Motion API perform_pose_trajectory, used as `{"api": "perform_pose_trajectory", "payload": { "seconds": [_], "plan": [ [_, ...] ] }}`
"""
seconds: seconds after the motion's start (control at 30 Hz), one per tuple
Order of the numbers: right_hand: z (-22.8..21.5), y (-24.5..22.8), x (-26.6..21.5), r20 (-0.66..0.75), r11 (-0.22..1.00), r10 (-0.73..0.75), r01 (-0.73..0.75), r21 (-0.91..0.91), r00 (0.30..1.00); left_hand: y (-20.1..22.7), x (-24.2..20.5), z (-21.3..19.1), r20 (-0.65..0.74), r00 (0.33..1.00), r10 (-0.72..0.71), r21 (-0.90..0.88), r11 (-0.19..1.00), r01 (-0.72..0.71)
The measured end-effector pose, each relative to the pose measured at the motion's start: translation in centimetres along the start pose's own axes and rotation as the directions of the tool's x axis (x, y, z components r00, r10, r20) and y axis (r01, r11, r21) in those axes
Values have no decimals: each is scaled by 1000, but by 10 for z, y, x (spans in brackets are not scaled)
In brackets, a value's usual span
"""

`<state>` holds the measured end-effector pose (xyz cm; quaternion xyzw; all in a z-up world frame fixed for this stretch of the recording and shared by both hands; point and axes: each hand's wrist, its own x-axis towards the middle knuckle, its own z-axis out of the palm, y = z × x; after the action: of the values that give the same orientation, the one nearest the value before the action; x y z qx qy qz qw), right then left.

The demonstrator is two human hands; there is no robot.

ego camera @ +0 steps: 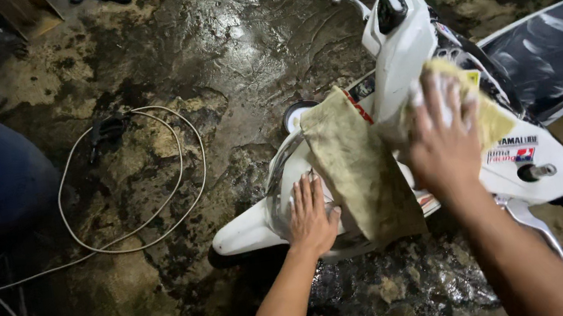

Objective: The person washes a white motorcycle using a sponge and soapy water, wiping down the body panels, headlight assembly, and front fender.

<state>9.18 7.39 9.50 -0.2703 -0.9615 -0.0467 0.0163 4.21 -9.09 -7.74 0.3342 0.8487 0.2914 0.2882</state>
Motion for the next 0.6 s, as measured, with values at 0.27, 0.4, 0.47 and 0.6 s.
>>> {"api": "perform_pose_trajectory", "payload": {
  "seconds": [0.27, 0.4, 0.47, 0.6],
  "plan": [
    [44, 29, 44, 21, 997, 22, -20, -80, 1000, -4, 6, 10, 5, 999, -42, 71, 997, 42],
    [59, 21, 59, -105, 999, 36, -39, -29, 994, 5, 2, -3, 65, 994, -84, 90, 993, 78],
    [56, 13, 33, -170, 994, -96, 84, -76, 981, 7, -1, -7, 82, 992, -97, 63, 994, 92],
    [61, 25, 18, -391, 925, -377, 318, -208, 840, 5, 3, -3, 93, 990, -106, -5, 994, 107]
  ]
}}
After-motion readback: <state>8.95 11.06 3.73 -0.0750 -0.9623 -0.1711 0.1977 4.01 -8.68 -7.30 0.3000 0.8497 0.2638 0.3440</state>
